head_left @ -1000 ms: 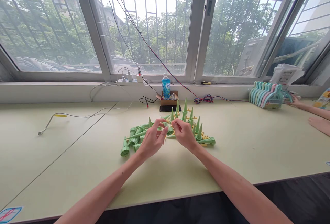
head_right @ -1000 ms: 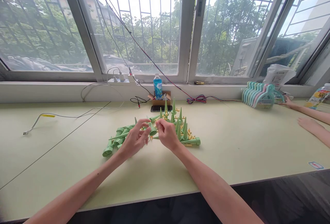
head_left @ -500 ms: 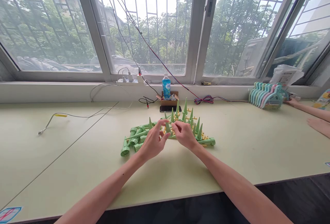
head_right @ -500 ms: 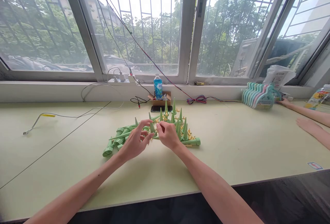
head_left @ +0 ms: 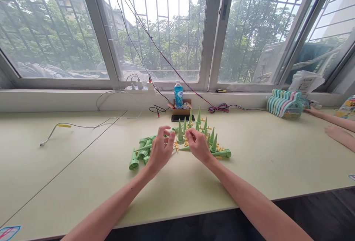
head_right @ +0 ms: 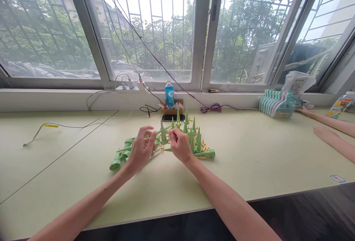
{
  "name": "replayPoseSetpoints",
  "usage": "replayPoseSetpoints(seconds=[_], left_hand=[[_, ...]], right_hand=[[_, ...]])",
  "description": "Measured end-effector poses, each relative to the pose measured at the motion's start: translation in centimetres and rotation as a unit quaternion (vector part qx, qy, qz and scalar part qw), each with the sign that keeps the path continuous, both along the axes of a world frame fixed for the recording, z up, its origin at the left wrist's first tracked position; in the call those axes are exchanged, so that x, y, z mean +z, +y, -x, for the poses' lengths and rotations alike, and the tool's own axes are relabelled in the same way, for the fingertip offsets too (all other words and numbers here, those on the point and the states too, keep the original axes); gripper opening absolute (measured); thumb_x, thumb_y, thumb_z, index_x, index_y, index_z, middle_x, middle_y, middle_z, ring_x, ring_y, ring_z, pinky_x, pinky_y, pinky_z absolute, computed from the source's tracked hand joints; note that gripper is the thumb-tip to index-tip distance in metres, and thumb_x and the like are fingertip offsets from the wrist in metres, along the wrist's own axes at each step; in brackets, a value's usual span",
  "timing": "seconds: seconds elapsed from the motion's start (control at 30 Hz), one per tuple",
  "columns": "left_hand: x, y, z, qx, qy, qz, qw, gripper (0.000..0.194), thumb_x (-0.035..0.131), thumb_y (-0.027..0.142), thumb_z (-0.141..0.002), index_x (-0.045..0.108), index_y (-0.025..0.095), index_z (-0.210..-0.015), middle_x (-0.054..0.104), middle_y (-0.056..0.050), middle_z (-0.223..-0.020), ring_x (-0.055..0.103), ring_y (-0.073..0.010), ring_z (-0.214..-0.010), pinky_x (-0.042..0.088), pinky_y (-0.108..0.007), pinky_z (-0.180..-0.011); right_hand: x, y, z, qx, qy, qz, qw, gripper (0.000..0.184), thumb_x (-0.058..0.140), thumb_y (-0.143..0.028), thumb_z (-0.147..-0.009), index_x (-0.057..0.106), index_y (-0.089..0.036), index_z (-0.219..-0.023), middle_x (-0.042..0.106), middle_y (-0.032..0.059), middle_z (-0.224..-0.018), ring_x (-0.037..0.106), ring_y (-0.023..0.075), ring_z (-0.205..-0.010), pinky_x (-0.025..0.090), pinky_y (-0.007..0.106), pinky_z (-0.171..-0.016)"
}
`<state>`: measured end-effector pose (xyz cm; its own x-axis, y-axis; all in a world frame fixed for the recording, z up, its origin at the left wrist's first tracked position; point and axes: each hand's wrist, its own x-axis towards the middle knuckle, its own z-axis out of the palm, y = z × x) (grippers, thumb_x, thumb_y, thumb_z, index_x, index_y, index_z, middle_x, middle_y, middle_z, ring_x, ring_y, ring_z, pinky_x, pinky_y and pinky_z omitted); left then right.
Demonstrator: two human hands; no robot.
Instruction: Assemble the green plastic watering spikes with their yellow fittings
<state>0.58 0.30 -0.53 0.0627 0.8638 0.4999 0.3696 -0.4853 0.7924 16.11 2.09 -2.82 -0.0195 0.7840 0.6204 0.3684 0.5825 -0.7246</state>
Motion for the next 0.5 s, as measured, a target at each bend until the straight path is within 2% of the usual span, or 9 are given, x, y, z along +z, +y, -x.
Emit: replayPoseSetpoints(seconds=[0.07, 0.13, 0.33, 0.5], left_hand=[[0.04, 0.00, 0.04, -0.011, -0.001, 0.026, 1.000, 0.027, 0.042, 0.047, -0.092, 0.047, 0.022, -0.099, 0.052, 0.005, -0.064, 0.046, -0.0068, -0.038, 0.035, -0.017, -0.036], [-0.08, -0.02, 0.02, -0.033, -0.005, 0.050, 0.998, 0.029, 0.040, 0.049, -0.093, 0.048, 0.021, -0.093, 0.051, 0.006, -0.054, 0.043, -0.0074, -0.033, 0.034, -0.017, -0.034], [-0.69, 0.27, -0.12, -0.111, -0.074, 0.133, 0.982, 0.036, 0.038, 0.056, -0.091, 0.043, 0.021, -0.088, 0.056, 0.005, -0.052, 0.049, -0.0114, -0.031, 0.035, -0.019, -0.028], [-0.68, 0.47, -0.12, -0.145, -0.123, 0.181, 0.965, 0.037, 0.045, 0.056, -0.089, 0.042, 0.020, -0.088, 0.057, 0.004, -0.053, 0.053, -0.0131, -0.034, 0.040, -0.021, -0.030]], right_hand=[[-0.02, -0.03, -0.05, 0.009, 0.005, -0.002, 1.000, 0.032, 0.040, -0.041, -0.095, 0.047, -0.019, -0.072, 0.037, -0.0043, -0.057, 0.032, 0.0100, -0.050, 0.027, 0.024, -0.049], [0.01, -0.12, -0.07, 0.019, 0.006, -0.003, 1.000, 0.032, 0.040, -0.041, -0.096, 0.048, -0.019, -0.074, 0.038, -0.0041, -0.057, 0.031, 0.0099, -0.050, 0.027, 0.023, -0.049], [0.07, -0.40, 0.04, 0.044, -0.010, -0.005, 0.999, 0.034, 0.039, -0.043, -0.096, 0.050, -0.019, -0.074, 0.040, -0.0033, -0.059, 0.031, 0.0100, -0.051, 0.028, 0.023, -0.049], [-0.01, -0.43, 0.12, 0.054, -0.013, -0.010, 0.998, 0.032, 0.039, -0.041, -0.096, 0.049, -0.019, -0.074, 0.040, -0.0033, -0.060, 0.031, 0.0099, -0.051, 0.028, 0.023, -0.050]])
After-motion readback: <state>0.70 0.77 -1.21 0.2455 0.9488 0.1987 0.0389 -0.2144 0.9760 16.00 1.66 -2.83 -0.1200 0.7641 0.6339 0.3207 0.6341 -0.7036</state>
